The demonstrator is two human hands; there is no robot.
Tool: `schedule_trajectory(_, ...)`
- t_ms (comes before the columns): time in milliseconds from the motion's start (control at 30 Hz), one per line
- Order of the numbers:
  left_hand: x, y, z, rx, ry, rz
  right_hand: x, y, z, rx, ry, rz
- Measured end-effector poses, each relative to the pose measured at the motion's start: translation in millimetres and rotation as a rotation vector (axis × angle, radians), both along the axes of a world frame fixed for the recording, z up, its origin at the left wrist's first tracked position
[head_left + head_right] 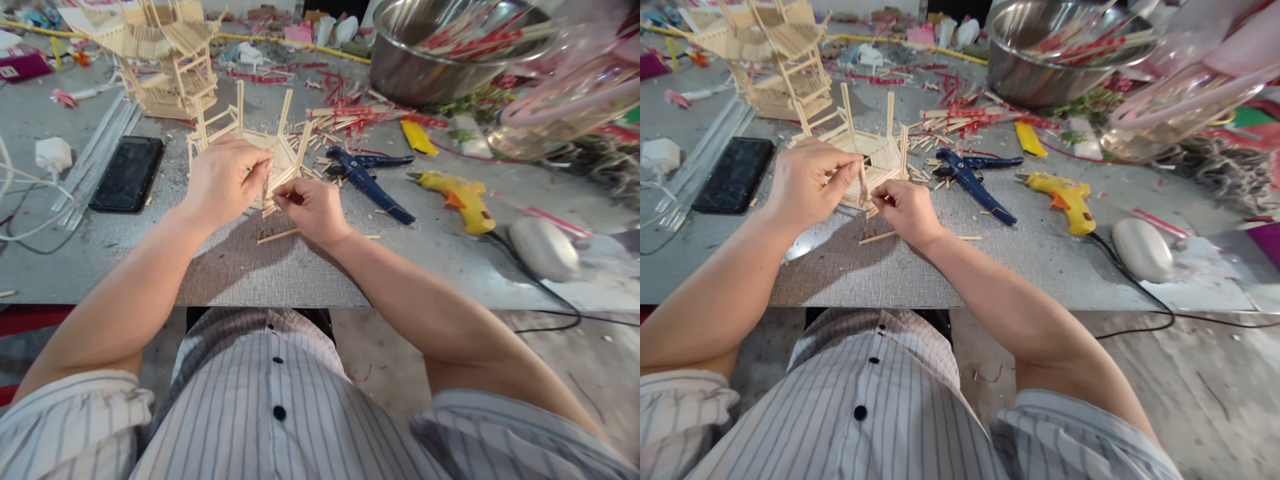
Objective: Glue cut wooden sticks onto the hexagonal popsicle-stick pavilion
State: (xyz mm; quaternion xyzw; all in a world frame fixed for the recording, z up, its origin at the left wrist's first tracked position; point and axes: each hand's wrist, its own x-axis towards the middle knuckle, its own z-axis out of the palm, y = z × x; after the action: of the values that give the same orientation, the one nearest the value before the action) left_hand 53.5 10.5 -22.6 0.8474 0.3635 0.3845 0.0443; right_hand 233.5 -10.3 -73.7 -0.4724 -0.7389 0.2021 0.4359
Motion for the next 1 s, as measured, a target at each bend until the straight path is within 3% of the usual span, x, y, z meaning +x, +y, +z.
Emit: schedule_trajectory(1000, 0.1, -1.4, 0.8, 0.007, 0.014, 0.012, -2.1, -0.4, 1.5, -0.035, 0.044, -0.008)
